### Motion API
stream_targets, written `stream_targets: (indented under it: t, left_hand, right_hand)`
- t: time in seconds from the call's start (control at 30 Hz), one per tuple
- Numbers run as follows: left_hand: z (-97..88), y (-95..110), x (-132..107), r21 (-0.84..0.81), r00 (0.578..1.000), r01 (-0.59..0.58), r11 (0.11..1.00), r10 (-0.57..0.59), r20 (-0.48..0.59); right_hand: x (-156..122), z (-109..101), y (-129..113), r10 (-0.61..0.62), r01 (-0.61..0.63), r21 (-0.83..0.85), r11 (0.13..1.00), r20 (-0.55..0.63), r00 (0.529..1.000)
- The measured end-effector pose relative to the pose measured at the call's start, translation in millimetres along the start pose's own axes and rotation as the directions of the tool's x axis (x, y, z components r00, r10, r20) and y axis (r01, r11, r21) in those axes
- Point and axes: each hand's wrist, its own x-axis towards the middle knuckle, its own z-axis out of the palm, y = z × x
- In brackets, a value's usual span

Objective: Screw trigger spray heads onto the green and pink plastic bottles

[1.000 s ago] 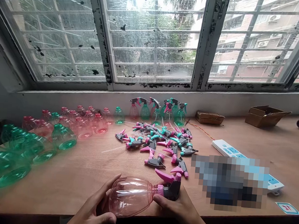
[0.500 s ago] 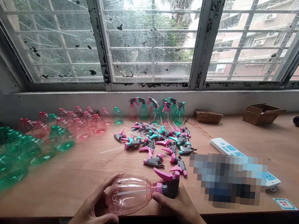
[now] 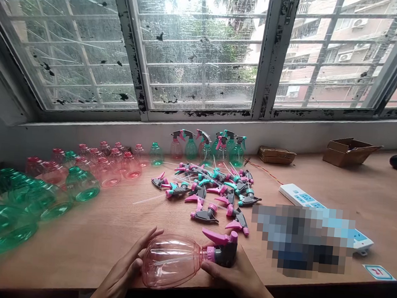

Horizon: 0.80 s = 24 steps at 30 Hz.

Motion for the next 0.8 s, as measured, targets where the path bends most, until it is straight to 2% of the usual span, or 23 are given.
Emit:
stream_targets:
  t: [0.2,0.43,0.63,0.8]
  left_hand:
    - [-2.3,0.2,3.2,-0.090,0.998,0.012,0.996,-0.007,0.055]
    - [-0.1,-5.2,2.3,-0.206,0.993,0.027,0.978,-0.003,0.116]
    - [0.2,-2.0,0.5,-0.212,0.985,0.042,0.976,-0.005,0.175]
    - [-1.3,2.5,-2.1,-0.180,0.978,0.042,0.983,-0.004,0.206]
  right_hand:
    - [0.5,0.8,4.1,-0.016,0.017,0.014,1.000,-0.051,0.999]
    - [5.1,-2.8,13.6,-0.053,0.055,0.010,0.998,-0.161,0.986]
    - [5.3,-3.3,13.2,-0.055,0.060,0.028,0.998,-0.149,0.987]
    - [5.3,-5.1,15.2,-0.053,0.051,-0.026,0.998,-0.097,0.994]
